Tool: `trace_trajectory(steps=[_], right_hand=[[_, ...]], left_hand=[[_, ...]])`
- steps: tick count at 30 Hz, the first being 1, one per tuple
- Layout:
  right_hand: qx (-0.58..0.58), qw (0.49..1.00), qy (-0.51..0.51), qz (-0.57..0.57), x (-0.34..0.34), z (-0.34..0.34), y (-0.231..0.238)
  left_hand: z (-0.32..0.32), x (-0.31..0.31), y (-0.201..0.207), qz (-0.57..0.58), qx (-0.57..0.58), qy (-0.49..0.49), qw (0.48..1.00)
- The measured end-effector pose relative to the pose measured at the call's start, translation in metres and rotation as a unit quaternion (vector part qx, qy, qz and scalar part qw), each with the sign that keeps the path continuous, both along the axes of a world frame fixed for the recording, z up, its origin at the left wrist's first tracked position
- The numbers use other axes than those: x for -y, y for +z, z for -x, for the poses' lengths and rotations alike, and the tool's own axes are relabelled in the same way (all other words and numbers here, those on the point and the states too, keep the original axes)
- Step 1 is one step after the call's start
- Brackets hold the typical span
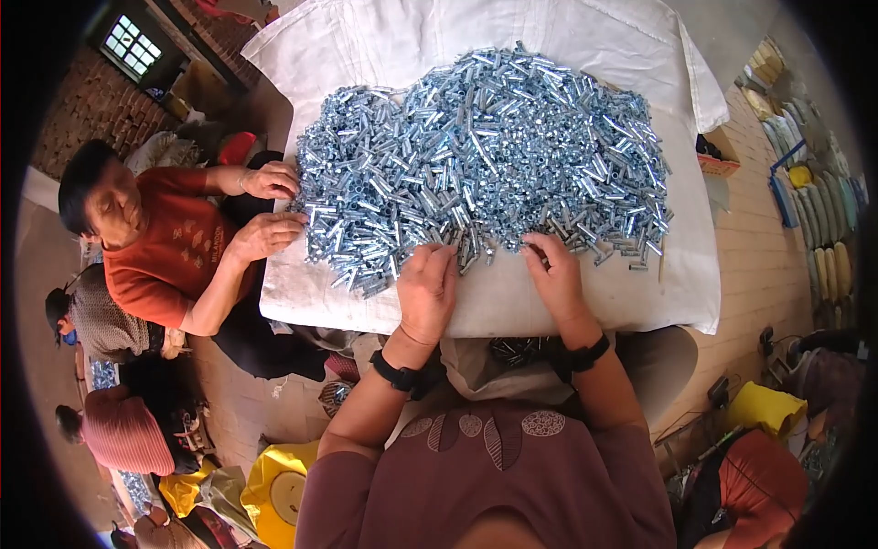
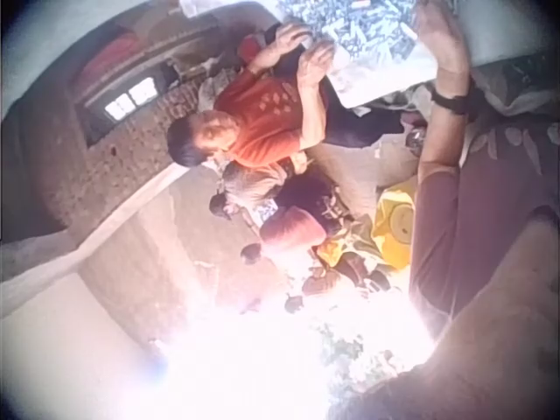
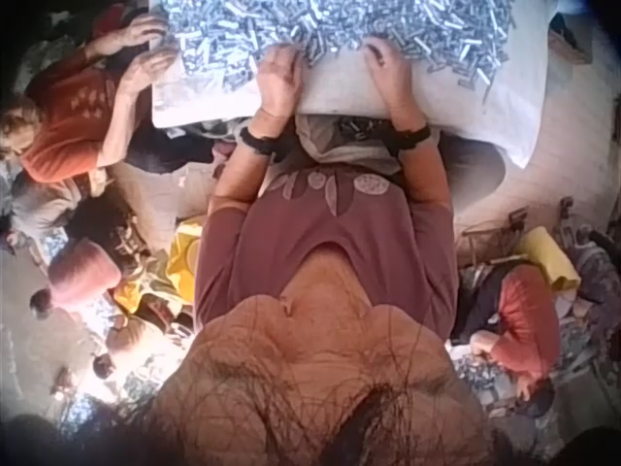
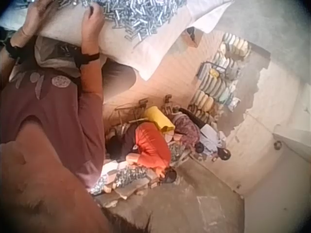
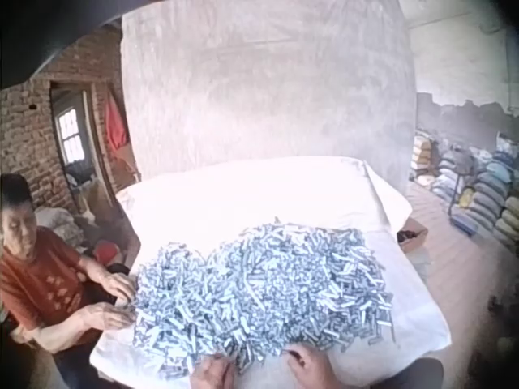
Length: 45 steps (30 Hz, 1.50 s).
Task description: Sorting and inspecting small metal screws or bolts from a large pile on a bag.
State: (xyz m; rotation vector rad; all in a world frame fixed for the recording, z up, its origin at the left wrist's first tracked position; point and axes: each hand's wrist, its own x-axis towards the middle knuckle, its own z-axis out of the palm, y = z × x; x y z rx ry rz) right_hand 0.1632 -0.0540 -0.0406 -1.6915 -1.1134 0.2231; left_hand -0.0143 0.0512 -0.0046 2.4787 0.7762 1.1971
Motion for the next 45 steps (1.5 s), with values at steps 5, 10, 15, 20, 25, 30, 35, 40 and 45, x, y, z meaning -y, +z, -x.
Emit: trace_trajectory(steps=[5, 10, 15, 20, 25, 30, 35, 40, 45], right_hand=[[-0.046, 0.999, 0.006, -0.003, 0.009, 0.011, 0.011], [-0.116, 0.993, 0.016, -0.009, 0.019, 0.02, 0.014], [-0.371, 0.928, 0.024, -0.006, 0.029, 0.031, 0.022], [-0.453, 0.887, 0.084, 0.008, 0.037, 0.037, 0.033], [-0.456, 0.886, 0.088, 0.015, 0.042, 0.042, 0.037], [-0.454, 0.887, 0.082, 0.024, 0.044, 0.046, 0.038], [-0.386, 0.92, 0.051, 0.042, 0.045, 0.051, 0.035], [-0.285, 0.957, 0.026, 0.044, 0.047, 0.055, 0.033], [-0.331, 0.937, 0.061, 0.093, 0.052, 0.05, 0.037]], left_hand=[[-0.01, 0.012, -0.02, 0.04, -0.154, 0.013, 0.987], [-0.015, 0.013, -0.023, 0.056, -0.215, 0.051, 0.974], [-0.008, 0.024, -0.009, 0.208, -0.037, -0.062, 0.975], [0.001, 0.046, -0.003, 0.623, 0.088, -0.198, 0.752], [0.003, 0.051, -0.006, 0.607, 0.114, -0.225, 0.754], [0.005, 0.055, -0.006, 0.613, 0.126, -0.238, 0.742], [0.01, 0.056, -0.007, 0.624, 0.127, -0.24, 0.733], [0.013, 0.057, -0.012, 0.639, 0.128, -0.245, 0.718], [0.019, 0.058, -0.015, 0.659, 0.12, -0.257, 0.697]])
